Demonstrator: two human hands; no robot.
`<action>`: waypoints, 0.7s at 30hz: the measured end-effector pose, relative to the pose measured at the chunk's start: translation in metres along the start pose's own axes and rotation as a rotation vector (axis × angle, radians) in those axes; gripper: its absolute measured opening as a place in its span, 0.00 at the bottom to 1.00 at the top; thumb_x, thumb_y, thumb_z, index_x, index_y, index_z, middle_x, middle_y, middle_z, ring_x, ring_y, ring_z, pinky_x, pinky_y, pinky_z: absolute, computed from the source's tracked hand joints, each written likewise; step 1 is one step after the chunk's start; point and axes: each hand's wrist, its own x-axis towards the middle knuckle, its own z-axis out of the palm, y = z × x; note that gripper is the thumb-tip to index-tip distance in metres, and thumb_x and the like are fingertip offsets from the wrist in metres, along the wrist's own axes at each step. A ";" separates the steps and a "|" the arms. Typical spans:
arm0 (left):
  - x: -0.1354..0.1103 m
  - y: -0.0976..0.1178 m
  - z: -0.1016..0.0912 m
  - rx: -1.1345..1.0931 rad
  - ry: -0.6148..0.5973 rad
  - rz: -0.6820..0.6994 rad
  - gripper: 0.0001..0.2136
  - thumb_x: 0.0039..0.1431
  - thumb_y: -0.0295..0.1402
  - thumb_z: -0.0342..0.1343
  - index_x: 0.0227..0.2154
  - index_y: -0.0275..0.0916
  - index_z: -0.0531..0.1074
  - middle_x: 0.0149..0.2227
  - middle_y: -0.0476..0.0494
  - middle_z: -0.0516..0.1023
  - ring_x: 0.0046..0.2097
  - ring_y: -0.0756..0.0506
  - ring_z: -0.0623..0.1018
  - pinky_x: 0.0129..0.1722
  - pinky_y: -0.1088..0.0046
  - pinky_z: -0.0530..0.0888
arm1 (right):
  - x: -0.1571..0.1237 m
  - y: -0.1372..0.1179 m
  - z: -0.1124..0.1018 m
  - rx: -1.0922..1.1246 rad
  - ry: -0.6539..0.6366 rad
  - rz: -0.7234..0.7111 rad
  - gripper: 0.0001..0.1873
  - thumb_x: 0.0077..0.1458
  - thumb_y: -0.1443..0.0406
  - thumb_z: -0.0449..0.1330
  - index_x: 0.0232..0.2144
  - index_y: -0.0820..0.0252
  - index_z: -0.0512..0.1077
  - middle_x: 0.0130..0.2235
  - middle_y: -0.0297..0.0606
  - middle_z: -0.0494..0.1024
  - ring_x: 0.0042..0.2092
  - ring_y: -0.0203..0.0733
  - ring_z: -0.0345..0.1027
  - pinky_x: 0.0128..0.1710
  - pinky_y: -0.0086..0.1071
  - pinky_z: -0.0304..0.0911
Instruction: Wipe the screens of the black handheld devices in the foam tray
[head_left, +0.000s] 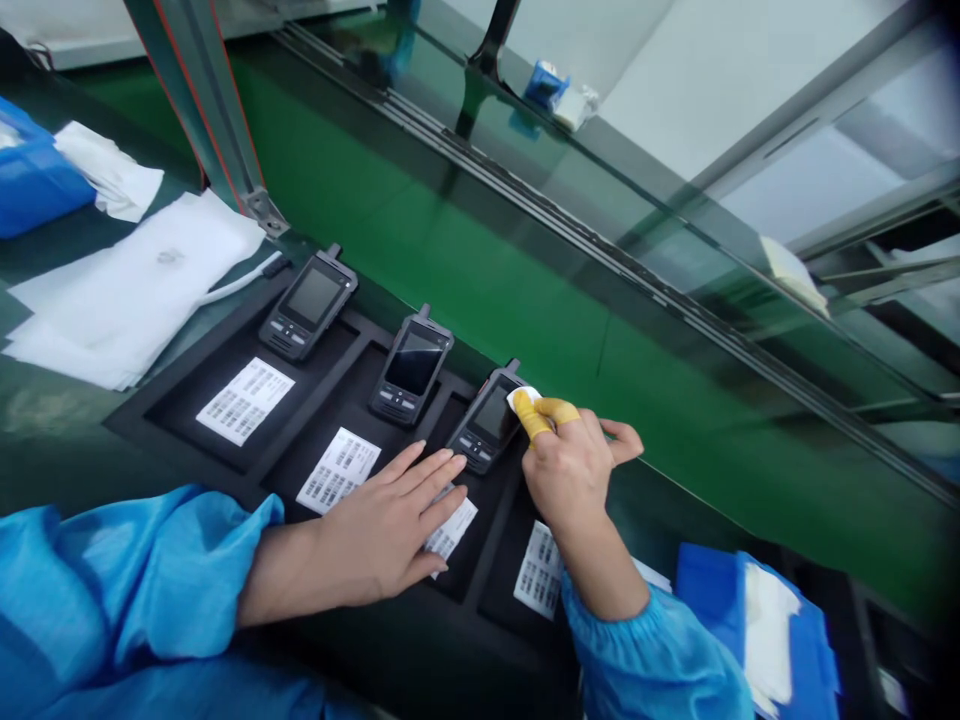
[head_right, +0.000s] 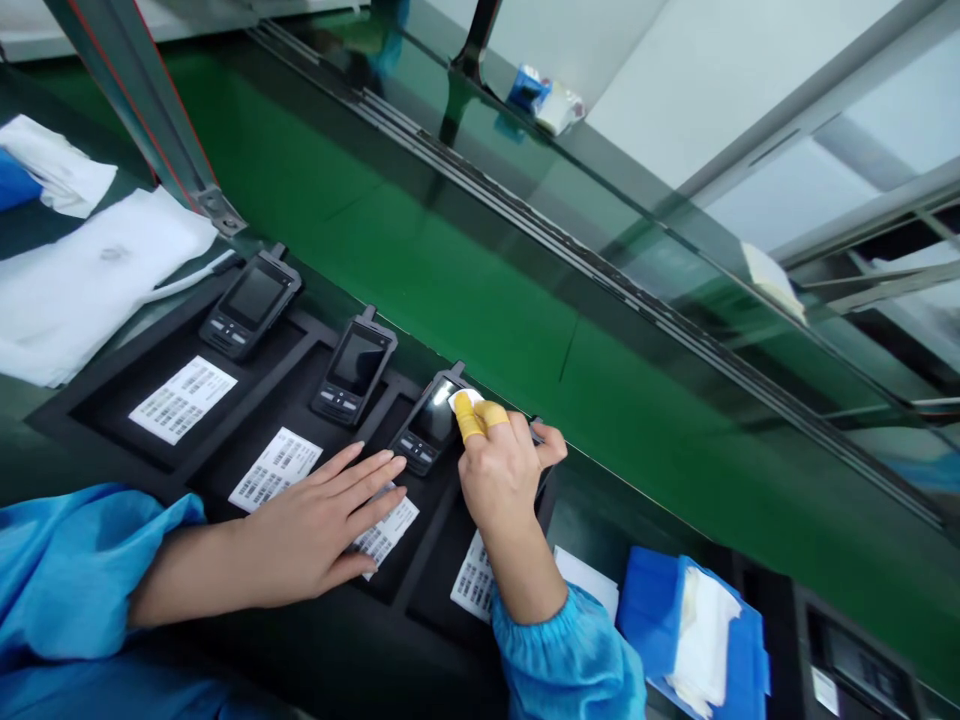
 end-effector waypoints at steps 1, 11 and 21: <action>0.000 0.000 0.000 -0.001 -0.002 0.003 0.27 0.59 0.44 0.53 0.57 0.33 0.61 0.63 0.32 0.56 0.65 0.37 0.55 0.64 0.55 0.48 | -0.006 -0.003 -0.001 0.025 -0.005 -0.001 0.16 0.43 0.78 0.50 0.22 0.57 0.73 0.35 0.36 0.74 0.37 0.38 0.58 0.44 0.44 0.44; 0.001 -0.001 0.001 -0.006 0.005 0.006 0.28 0.60 0.43 0.52 0.59 0.32 0.58 0.63 0.33 0.55 0.65 0.37 0.53 0.64 0.56 0.47 | -0.040 -0.034 -0.022 0.196 -0.059 -0.117 0.18 0.50 0.77 0.50 0.37 0.55 0.73 0.35 0.33 0.75 0.36 0.36 0.61 0.45 0.40 0.44; 0.001 0.001 -0.001 0.009 -0.043 0.001 0.27 0.60 0.42 0.51 0.58 0.33 0.59 0.63 0.32 0.54 0.65 0.37 0.54 0.63 0.55 0.49 | -0.022 -0.005 0.001 0.102 0.051 -0.004 0.15 0.44 0.78 0.50 0.26 0.58 0.71 0.32 0.33 0.73 0.36 0.37 0.58 0.44 0.39 0.44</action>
